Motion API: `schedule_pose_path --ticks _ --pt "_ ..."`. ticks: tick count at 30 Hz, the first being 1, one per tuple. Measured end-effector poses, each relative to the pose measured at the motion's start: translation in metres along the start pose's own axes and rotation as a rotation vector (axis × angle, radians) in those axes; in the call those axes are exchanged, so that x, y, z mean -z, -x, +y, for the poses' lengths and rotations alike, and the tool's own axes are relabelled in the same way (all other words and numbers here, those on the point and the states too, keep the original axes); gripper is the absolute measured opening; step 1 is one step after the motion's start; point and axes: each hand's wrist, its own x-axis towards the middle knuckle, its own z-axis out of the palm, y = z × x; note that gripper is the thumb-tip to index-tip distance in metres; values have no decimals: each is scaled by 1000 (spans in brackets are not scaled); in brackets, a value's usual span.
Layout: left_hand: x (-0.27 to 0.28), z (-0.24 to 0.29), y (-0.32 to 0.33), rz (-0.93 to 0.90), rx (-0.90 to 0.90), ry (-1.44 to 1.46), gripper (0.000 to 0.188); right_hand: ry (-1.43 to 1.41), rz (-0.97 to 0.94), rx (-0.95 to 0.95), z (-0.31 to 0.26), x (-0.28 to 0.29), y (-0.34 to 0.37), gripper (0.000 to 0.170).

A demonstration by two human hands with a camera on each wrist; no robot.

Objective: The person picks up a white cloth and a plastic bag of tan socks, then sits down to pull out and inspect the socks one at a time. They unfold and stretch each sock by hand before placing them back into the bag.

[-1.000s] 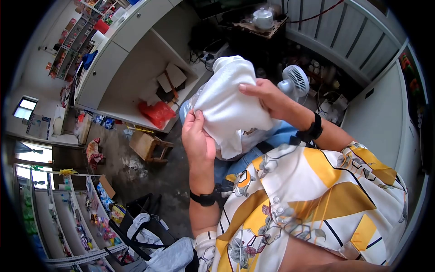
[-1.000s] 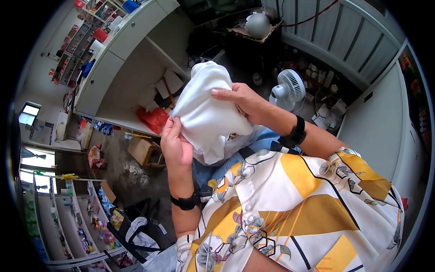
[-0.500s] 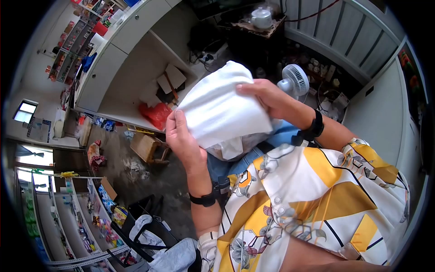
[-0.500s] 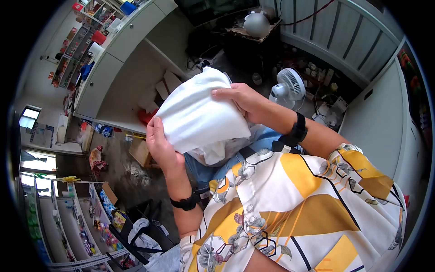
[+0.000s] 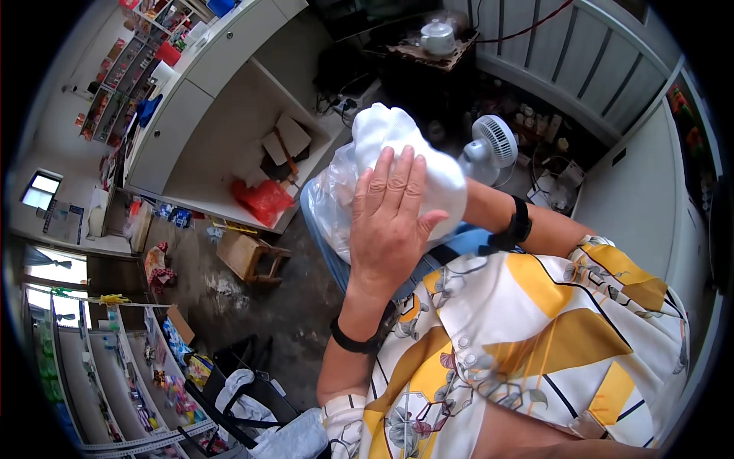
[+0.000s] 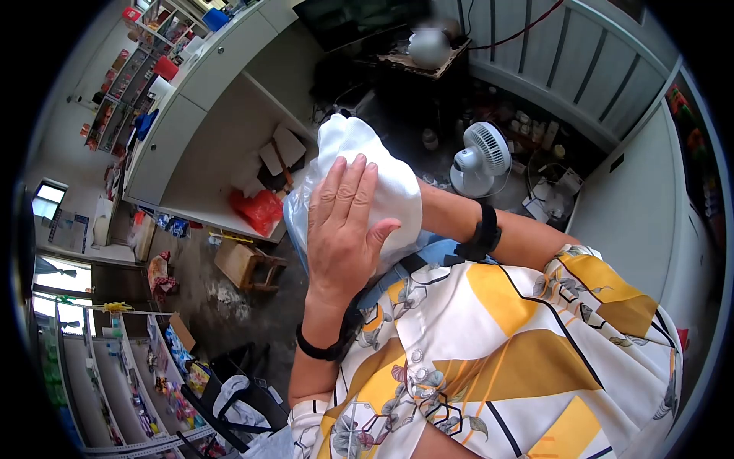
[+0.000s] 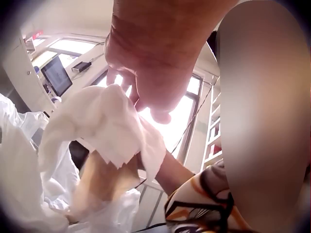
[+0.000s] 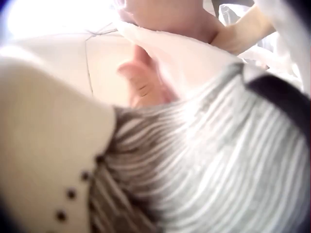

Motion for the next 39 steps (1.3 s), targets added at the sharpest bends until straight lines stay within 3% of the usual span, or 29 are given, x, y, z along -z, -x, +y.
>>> schedule_pose_path --ticks 4,6,7,10,11,14,15,18,19,20,21,22,24,25,28,29,31,32,34,36,37,38,39 --pt "-22 -16 11 -23 18 -96 64 -67 29 -15 -3 -3 -1 33" --pt "-23 -20 21 -17 -9 -85 59 -87 16 -11 -8 3 -3 31" --pt "-23 -23 26 -13 -25 -81 56 -62 -78 14 -13 14 -5 32" --pt "-20 -31 42 71 9 130 43 -106 -156 3 -22 29 -11 33" --pt "-17 -34 43 148 48 217 33 -129 -164 -16 -26 31 -11 33" --pt "0 -37 40 270 292 396 35 -109 -159 -80 -31 29 -8 34" --pt "0 -46 41 217 376 500 67 -20 -193 -53 -29 27 -9 34" --pt "-7 -50 32 230 553 1059 105 248 -292 14 -20 14 -10 36" --pt "0 -45 26 100 577 1204 129 572 -320 159 -14 4 -6 37" --pt "-10 -50 29 90 438 1230 121 891 -345 303 -10 -16 1 39" --pt "-11 -46 31 104 538 1182 109 972 -153 101 -11 -33 5 42" --pt "-12 -40 34 114 642 1132 96 911 -196 65 -9 -39 6 43" --pt "-7 -55 39 186 827 1387 65 889 -182 48 -14 -51 8 42" --pt "-5 -62 41 383 875 1540 48 1010 -81 89 -23 -52 7 40" --pt "28 -108 83 566 790 1398 48 1247 13 350 -38 -30 -1 30" --pt "34 -122 102 714 856 1433 56 1378 24 353 -39 -24 1 24" --pt "38 -143 150 773 850 1378 61 1663 -96 253 -29 -18 2 24" --pt "38 -153 169 800 781 1492 62 1783 -175 158 -23 -16 3 27" --pt "45 -134 162 819 953 1344 66 1948 -418 285 -1 3 -2 38" --pt "44 -121 154 620 811 944 63 2113 -412 218 15 16 -6 52" --pt "43 -114 151 558 737 744 61 2139 -424 230 19 16 -7 48" --pt "48 -103 142 385 593 411 60 2164 -436 240 22 17 -8 44" --pt "46 -99 137 524 902 868 57 2179 -425 181 25 20 -10 40"
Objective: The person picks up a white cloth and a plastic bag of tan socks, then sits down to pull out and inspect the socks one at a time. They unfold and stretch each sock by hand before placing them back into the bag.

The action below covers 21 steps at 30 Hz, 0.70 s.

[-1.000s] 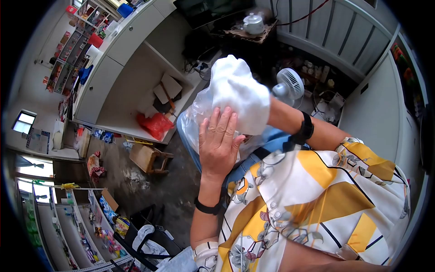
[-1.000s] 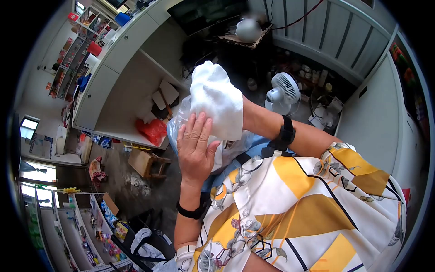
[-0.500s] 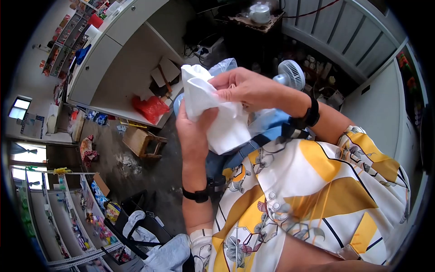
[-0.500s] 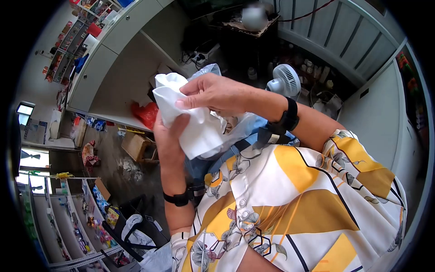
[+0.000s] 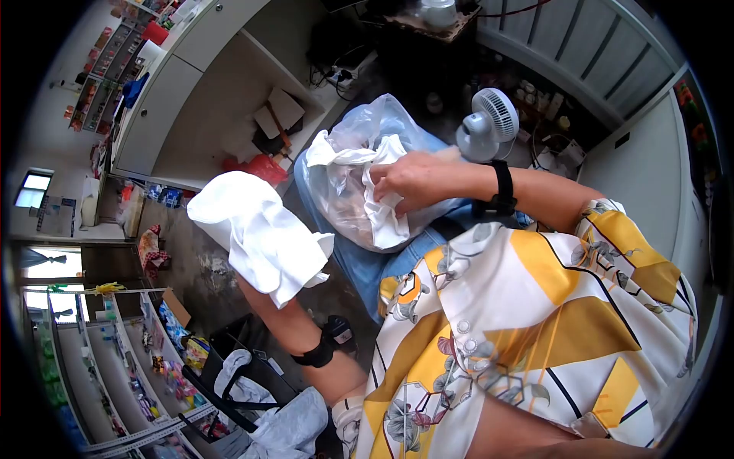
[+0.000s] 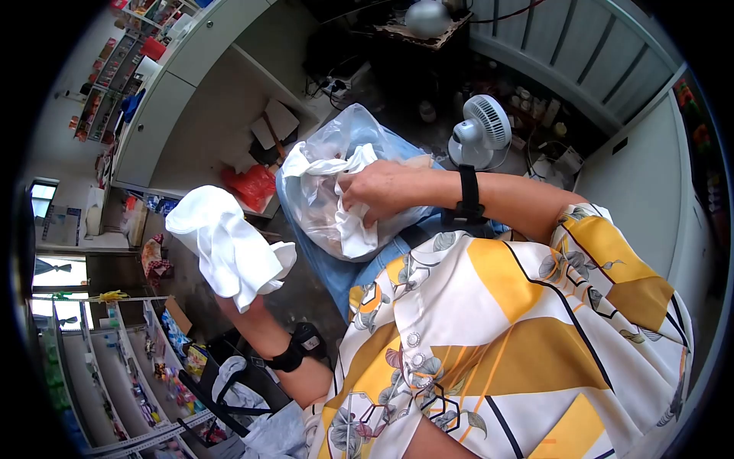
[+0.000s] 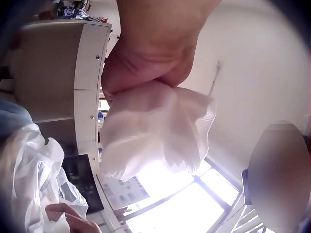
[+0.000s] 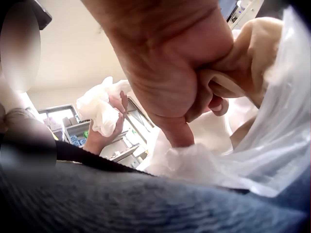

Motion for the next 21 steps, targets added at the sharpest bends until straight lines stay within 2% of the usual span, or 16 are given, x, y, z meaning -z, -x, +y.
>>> schedule_pose_path --ticks 2,3,5,6,7,9,13,14,17,18,19,21 --pt "-9 11 -1 -135 -88 -277 55 8 -78 -63 3 -2 -6 32" --pt "-12 8 -3 -153 -61 -234 52 -109 20 -81 5 1 -5 29" --pt "-19 -6 -14 -168 198 278 46 -343 216 -112 8 11 -1 24" --pt "-22 -13 -22 -180 261 434 43 -509 217 -203 7 22 -1 25" --pt "-26 -19 -25 -180 272 572 41 -464 283 -183 12 24 -4 25" --pt "-32 -27 -34 -229 218 567 39 -377 418 -145 21 22 -12 25" --pt "-41 -21 -40 -233 209 613 40 -99 161 -152 34 9 -39 27" --pt "-41 -17 -40 -233 195 599 40 -129 131 -187 33 13 -39 28" --pt "-26 -15 -33 -117 220 616 41 -421 348 -178 19 46 -31 24" --pt "-15 -15 -31 -148 212 597 40 -618 411 -164 24 55 -30 22" --pt "0 -22 -31 -142 257 695 40 -813 481 -149 31 66 -30 21" --pt "12 -19 -17 -10 3 111 42 -945 623 13 30 99 -15 32"
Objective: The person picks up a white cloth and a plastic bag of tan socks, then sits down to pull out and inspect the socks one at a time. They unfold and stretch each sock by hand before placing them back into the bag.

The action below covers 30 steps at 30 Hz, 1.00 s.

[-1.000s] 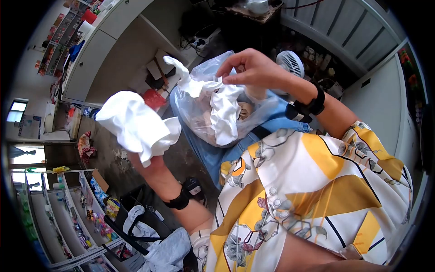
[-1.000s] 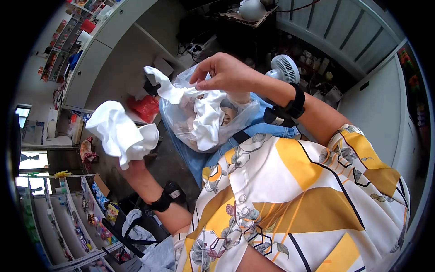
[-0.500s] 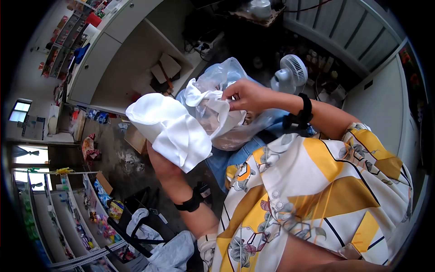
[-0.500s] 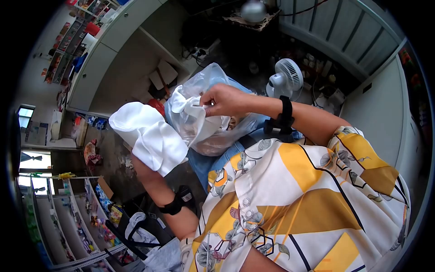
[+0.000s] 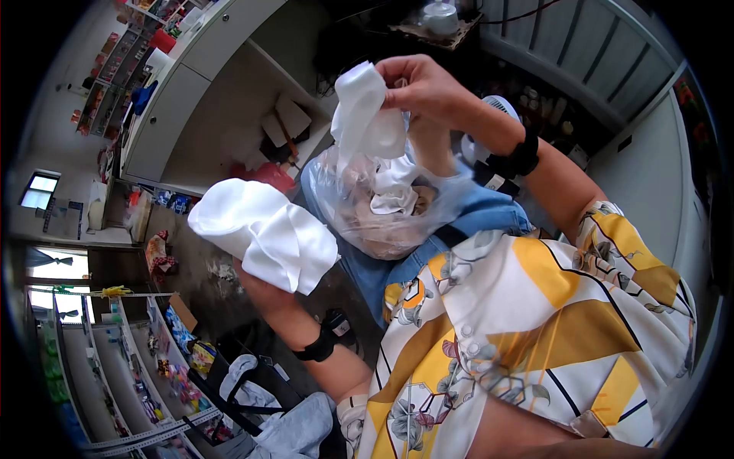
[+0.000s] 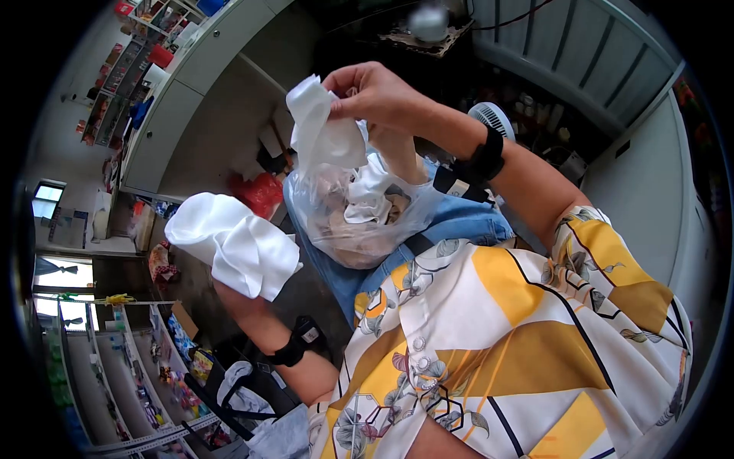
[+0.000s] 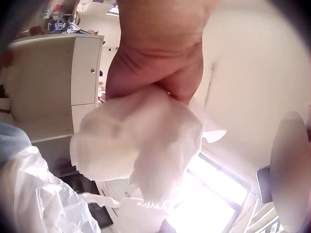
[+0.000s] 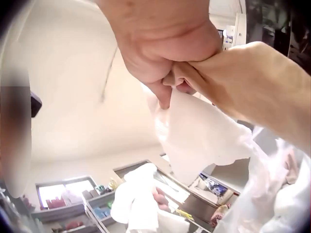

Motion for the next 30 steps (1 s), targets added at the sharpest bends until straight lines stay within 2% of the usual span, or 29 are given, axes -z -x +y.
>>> schedule_pose_path --ticks 1,3,5,6,7,9,12,13,14,15,16,17,18,19,20,22,25,27,30 --pt "5 2 4 6 -149 -281 41 5 24 39 -13 6 0 35" --pt "-28 40 31 130 28 -199 43 27 30 100 -26 11 -2 41" --pt "-48 54 39 -35 -25 -325 49 156 0 93 -34 4 -3 38" --pt "-69 66 35 -170 5 -126 52 216 -15 86 -38 -4 -2 37" --pt "-90 79 31 -297 61 69 54 239 -36 67 -43 -15 0 29" --pt "-118 80 18 -360 148 384 63 79 -130 -30 -60 -39 8 22" --pt "-109 30 -1 -434 -201 -94 73 6 -320 -43 -64 -55 13 23" --pt "-103 28 -6 -381 -363 -247 74 -49 -326 22 -62 -54 11 25" --pt "-102 30 -2 -265 -127 -11 69 -80 -304 26 -60 -49 11 27" --pt "-95 32 -2 -171 -38 240 67 -40 -243 16 -61 -42 11 28" --pt "-79 39 -4 -165 -205 43 64 1 -184 8 -60 -33 12 29" --pt "-62 45 -6 -126 -369 -151 62 98 -119 114 -41 -26 10 28" --pt "-48 46 -13 -94 -628 -421 59 283 -153 80 -27 -18 12 28" --pt "-34 47 -19 14 -890 -677 57 467 -188 46 -17 -12 14 28" --pt "-31 53 -14 74 -881 -676 59 649 -221 15 -8 -8 18 28" --pt "-26 64 -4 192 -857 -670 64 1033 -420 10 2 -14 32 30" --pt "-20 60 4 184 -759 -520 69 1164 -575 -14 36 -25 47 37" --pt "-18 57 4 181 -700 -407 72 1264 -589 8 55 -37 51 38" --pt "-38 67 18 210 -581 -493 74 1268 -579 116 62 -47 60 37"
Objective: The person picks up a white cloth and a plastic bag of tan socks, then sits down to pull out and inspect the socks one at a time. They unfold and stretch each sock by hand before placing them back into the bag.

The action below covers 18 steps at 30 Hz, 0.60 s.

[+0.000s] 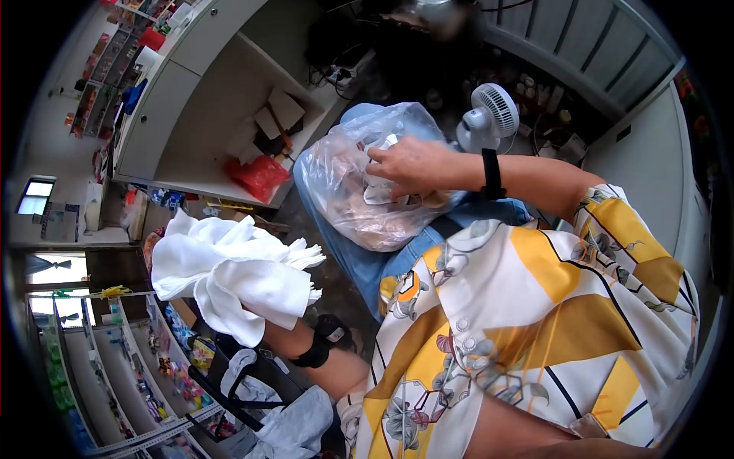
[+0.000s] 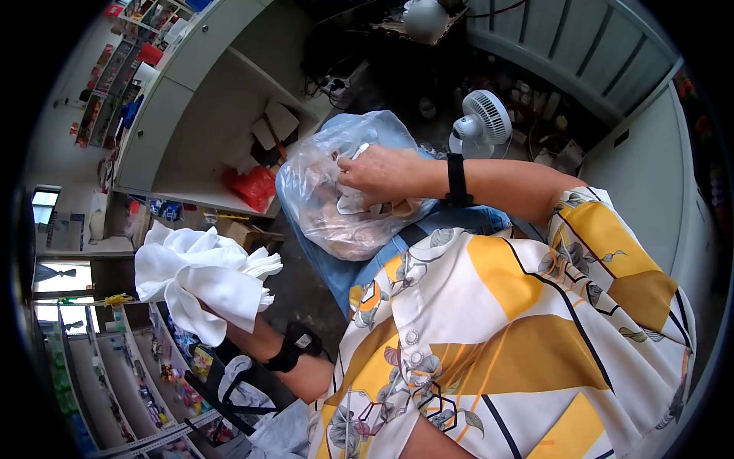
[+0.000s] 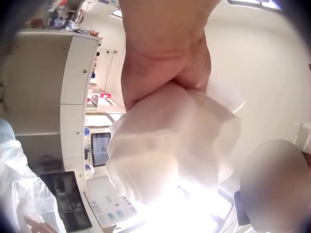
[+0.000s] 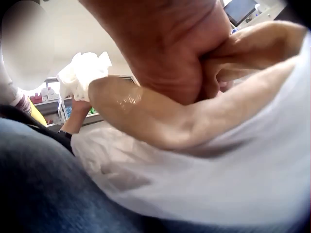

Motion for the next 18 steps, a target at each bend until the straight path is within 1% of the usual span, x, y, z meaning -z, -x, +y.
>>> schedule_pose_path --ticks 2,5,8,9,12,13,14,16,17,18 --pt "-4 2 0 -5 17 -56 72 -39 51 16 -4 -8 -2 31" --pt "-3 -1 0 -4 3 -106 68 -21 53 -52 -2 -2 -7 20" --pt "3 -3 4 -17 4 -167 65 -377 438 -150 14 -2 -8 14" --pt "6 -5 7 -15 5 -184 63 -482 493 -204 22 2 -9 16" --pt "19 -16 12 0 17 -189 60 -1190 348 -556 26 47 -6 19" --pt "22 -23 14 4 25 -163 59 -1372 385 -485 33 50 -5 23" --pt "24 -31 15 35 34 -57 59 -1418 416 -433 34 55 -6 24" --pt "15 -39 30 -91 128 54 58 -1514 470 -329 32 68 -6 26" --pt "7 -39 41 -151 176 106 58 -1537 479 -265 29 74 -5 26" --pt "0 -36 50 -210 223 155 57 -1537 477 -241 23 81 -5 25"
